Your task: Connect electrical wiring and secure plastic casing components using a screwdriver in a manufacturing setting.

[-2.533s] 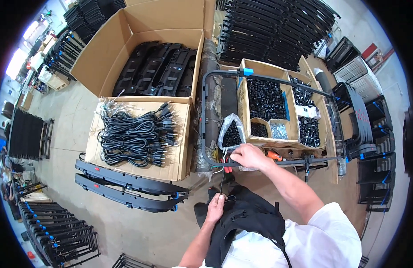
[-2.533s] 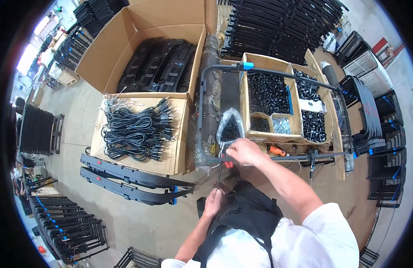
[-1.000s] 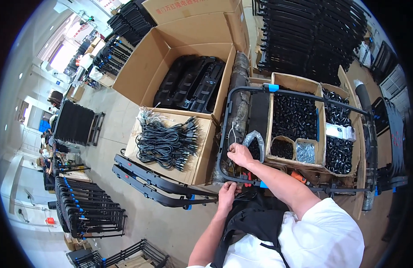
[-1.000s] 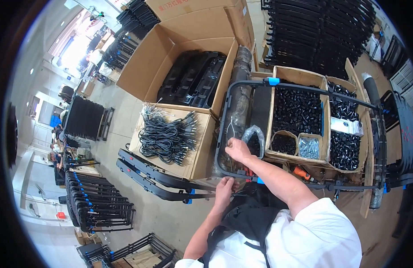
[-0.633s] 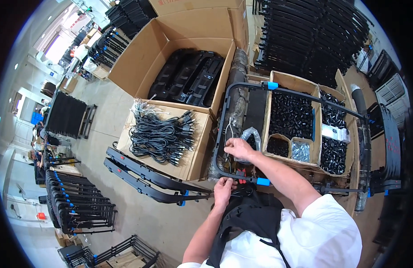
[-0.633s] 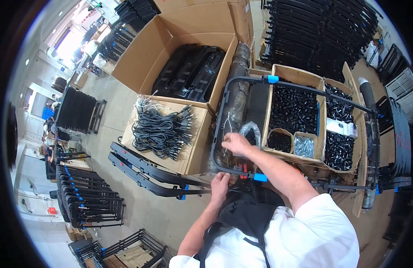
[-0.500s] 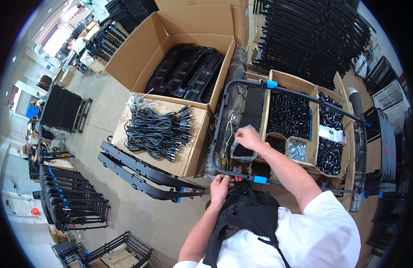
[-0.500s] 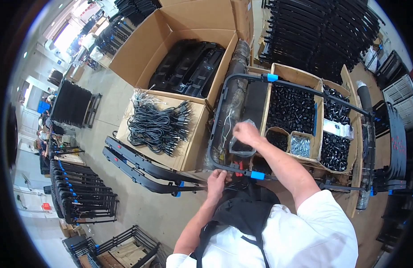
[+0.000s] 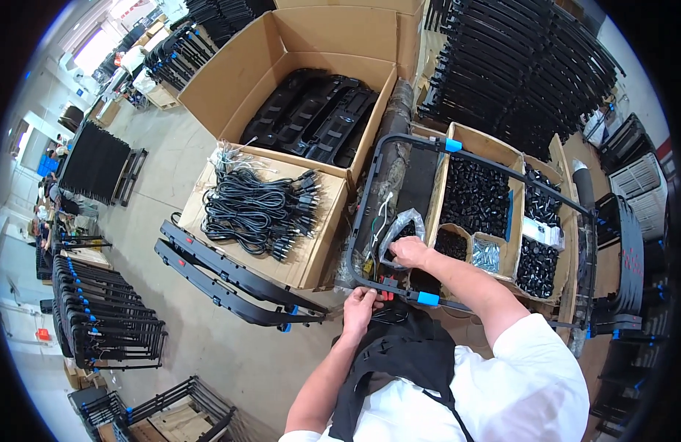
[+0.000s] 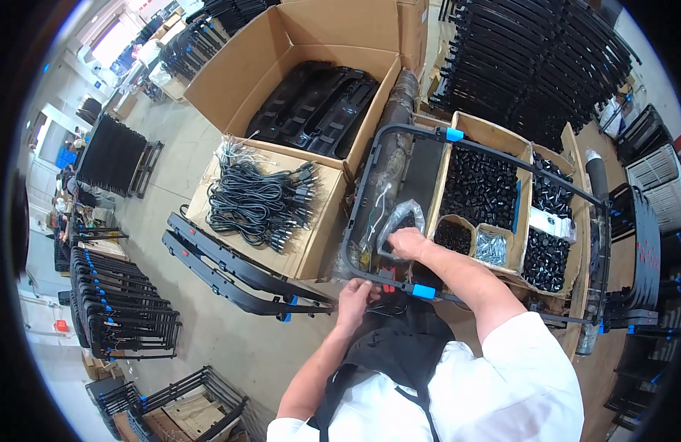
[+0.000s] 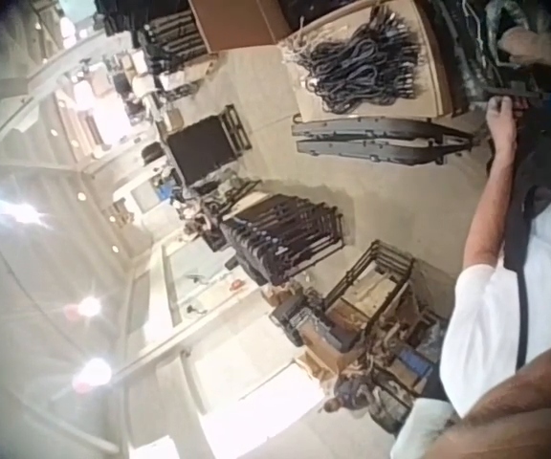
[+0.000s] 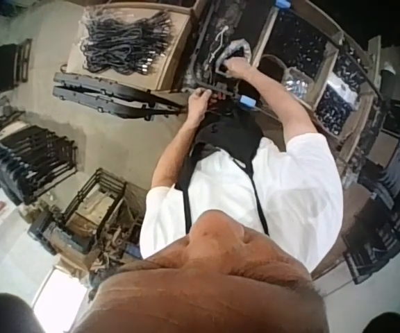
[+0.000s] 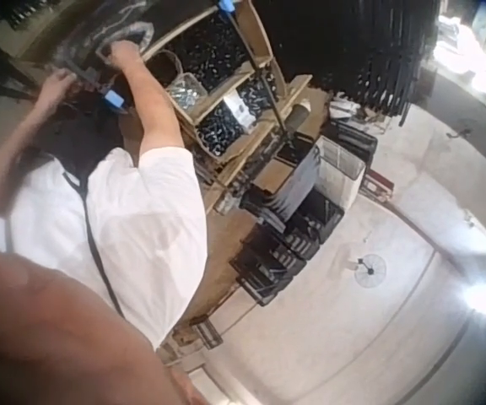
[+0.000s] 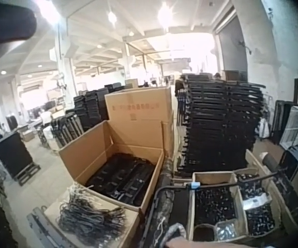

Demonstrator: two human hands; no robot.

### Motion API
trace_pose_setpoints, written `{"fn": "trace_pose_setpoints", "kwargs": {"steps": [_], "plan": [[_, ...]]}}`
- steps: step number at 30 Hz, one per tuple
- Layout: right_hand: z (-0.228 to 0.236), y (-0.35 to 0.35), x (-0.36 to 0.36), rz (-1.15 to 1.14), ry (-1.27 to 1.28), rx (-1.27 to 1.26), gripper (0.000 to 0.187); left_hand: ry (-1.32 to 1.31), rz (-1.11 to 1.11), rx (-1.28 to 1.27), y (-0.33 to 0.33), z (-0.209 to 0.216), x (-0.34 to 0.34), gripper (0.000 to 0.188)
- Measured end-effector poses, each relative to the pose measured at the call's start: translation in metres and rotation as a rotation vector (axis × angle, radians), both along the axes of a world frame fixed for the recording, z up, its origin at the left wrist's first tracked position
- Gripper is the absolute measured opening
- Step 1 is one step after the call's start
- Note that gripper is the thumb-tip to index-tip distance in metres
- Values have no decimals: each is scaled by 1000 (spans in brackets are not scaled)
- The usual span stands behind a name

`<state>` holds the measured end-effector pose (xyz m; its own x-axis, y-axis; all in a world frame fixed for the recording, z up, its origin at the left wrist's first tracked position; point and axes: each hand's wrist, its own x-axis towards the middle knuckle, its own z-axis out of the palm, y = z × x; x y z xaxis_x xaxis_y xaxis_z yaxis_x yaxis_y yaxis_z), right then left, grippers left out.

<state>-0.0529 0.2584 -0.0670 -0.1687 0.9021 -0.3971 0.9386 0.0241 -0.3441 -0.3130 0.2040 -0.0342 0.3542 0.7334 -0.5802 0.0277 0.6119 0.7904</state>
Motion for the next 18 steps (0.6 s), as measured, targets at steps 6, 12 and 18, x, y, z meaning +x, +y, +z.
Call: {"fn": "trace_pose_setpoints", "kwargs": {"steps": [6, 12, 18], "plan": [[9, 0, 13, -114, 64, 57, 24, -17, 1, -15, 1, 2, -2, 14], [16, 2, 33, -265, 228, 94, 21, -54, -18, -32, 3, 3, -3, 15], [29, -10, 36, -403, 421, 16, 27, -75, -29, -50, 4, 4, -3, 14]]}}
